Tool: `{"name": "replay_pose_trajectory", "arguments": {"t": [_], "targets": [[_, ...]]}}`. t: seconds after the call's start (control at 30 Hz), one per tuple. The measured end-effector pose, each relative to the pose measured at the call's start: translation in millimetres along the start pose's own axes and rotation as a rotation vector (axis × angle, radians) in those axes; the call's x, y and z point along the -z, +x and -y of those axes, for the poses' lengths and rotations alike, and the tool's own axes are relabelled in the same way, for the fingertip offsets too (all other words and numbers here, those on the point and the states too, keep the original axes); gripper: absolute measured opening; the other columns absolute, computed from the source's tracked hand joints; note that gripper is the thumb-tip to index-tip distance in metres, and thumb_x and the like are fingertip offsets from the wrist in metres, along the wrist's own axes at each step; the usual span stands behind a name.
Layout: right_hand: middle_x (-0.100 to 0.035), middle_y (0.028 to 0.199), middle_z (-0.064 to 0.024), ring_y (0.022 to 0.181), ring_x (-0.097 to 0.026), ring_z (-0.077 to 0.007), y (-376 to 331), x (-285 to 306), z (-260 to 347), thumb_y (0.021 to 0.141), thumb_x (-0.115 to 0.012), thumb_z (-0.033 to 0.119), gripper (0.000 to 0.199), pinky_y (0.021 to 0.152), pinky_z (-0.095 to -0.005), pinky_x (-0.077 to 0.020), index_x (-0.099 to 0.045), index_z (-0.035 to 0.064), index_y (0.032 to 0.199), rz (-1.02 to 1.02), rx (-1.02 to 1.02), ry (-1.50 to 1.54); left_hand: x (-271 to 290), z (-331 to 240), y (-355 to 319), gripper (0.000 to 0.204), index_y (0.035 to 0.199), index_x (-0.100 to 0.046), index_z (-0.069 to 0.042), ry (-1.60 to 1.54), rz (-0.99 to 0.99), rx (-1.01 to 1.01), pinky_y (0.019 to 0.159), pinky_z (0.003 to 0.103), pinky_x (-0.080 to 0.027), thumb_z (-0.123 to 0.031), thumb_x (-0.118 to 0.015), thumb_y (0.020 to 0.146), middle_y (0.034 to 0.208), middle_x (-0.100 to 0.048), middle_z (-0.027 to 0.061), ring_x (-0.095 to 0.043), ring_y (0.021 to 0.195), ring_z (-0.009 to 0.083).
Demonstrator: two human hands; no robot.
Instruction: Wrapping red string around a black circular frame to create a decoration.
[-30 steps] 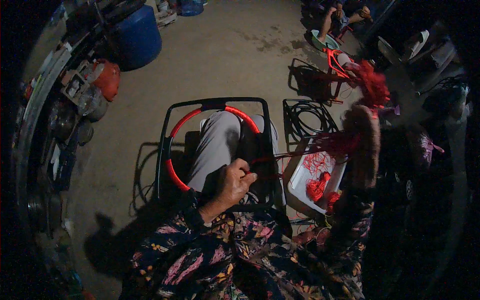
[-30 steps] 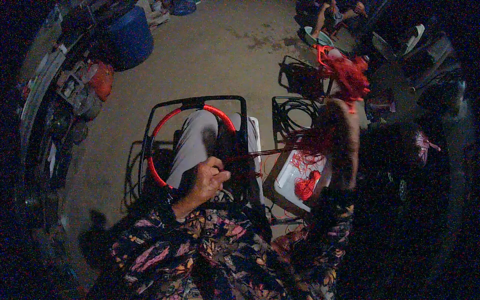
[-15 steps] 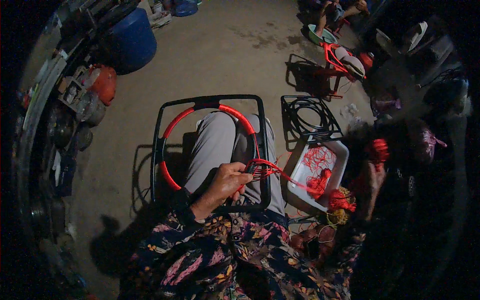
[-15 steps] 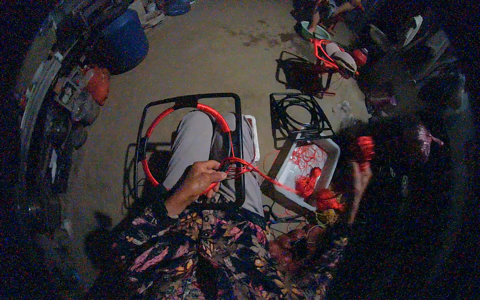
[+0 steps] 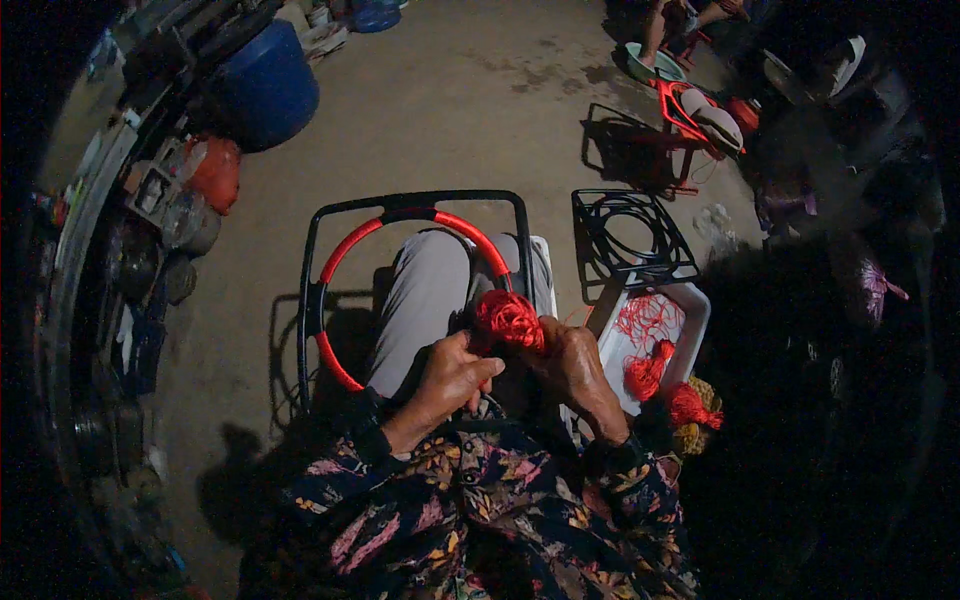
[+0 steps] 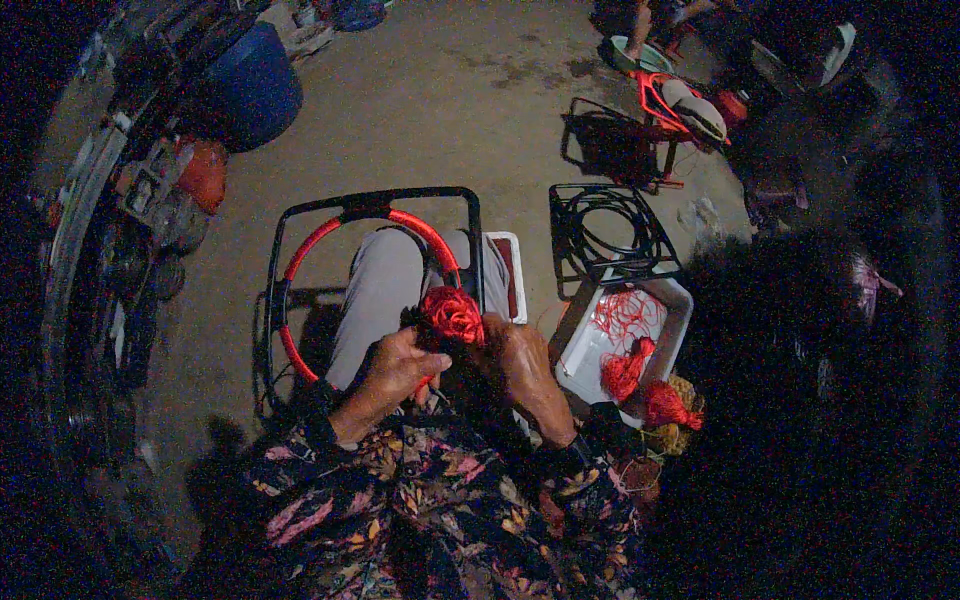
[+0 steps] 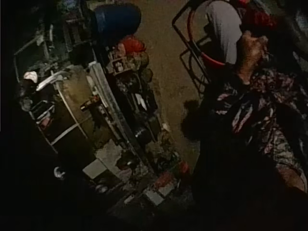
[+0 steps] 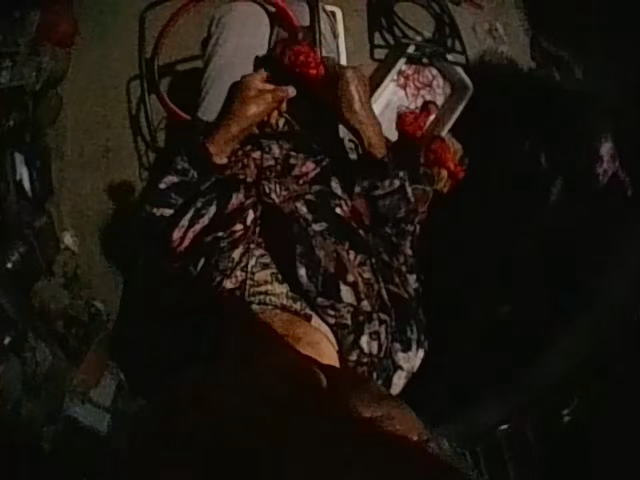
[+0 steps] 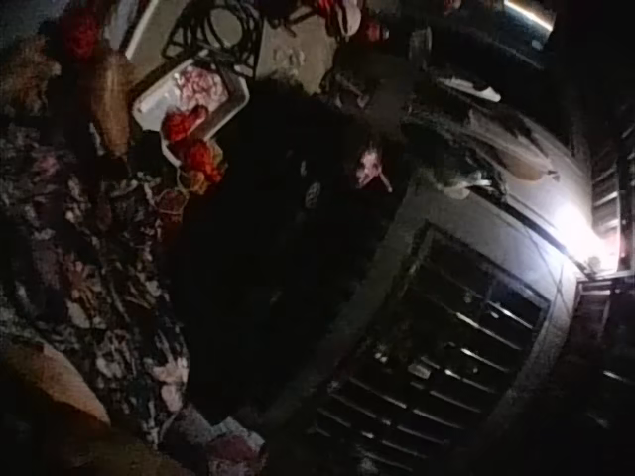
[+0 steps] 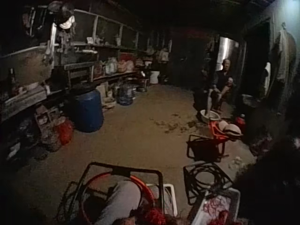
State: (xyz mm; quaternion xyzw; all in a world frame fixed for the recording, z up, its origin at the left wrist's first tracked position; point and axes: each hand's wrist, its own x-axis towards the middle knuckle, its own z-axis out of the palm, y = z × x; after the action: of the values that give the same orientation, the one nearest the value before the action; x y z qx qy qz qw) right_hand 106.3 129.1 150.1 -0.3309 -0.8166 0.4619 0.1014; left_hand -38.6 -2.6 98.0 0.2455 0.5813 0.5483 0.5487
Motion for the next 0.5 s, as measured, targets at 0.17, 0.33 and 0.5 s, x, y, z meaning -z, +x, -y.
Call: {"name": "replay_pose_trajectory", "arguments": {"t": [0.17,0.33,0.5], "targets": [[-0.066,0.075,-0.0041,0.064,-0.059,-0.0143,-2.9,4.6,-1.3,0.078,-0.069,0.008,0.031,0.059,-0.0294,-0.0475,-0.062,0.0010,0.108,0.070,0.034,0.090,0.7,-4.7,-1.7,0.031,0.101,-0.051,-0.002,-0.044,0.034,0.021,0.036,0.025,-0.040,-0.019,-0.070,0.082,0.061,-0.058,0.0049,-0.050,0.038,0.0112],[-0.064,0.080,-0.0013,0.069,-0.059,-0.0077,-4.8,40.4,32.1,0.081,-0.062,0.006,0.031,0.061,-0.0224,-0.0478,-0.062,0.0015,0.112,0.275,-0.407,0.290,-0.7,-17.3,-4.1,0.028,0.096,-0.049,0.000,-0.014,-0.018,-0.017,0.036,0.025,-0.040,-0.017,-0.067,0.083,0.059,-0.055,0.0040,-0.050,0.039,0.0112],[-0.064,0.080,-0.0005,0.068,-0.059,-0.0073,-7.3,38.1,20.3,0.080,-0.062,0.008,0.032,0.059,-0.0234,-0.0470,-0.061,-0.0009,0.111,0.183,-0.335,0.466,2.2,-8.2,1.8,0.027,0.092,-0.049,0.002,-0.020,-0.006,-0.013,0.035,0.025,-0.039,-0.016,-0.067,0.083,0.060,-0.056,0.0062,-0.051,0.040,0.0112]]}}
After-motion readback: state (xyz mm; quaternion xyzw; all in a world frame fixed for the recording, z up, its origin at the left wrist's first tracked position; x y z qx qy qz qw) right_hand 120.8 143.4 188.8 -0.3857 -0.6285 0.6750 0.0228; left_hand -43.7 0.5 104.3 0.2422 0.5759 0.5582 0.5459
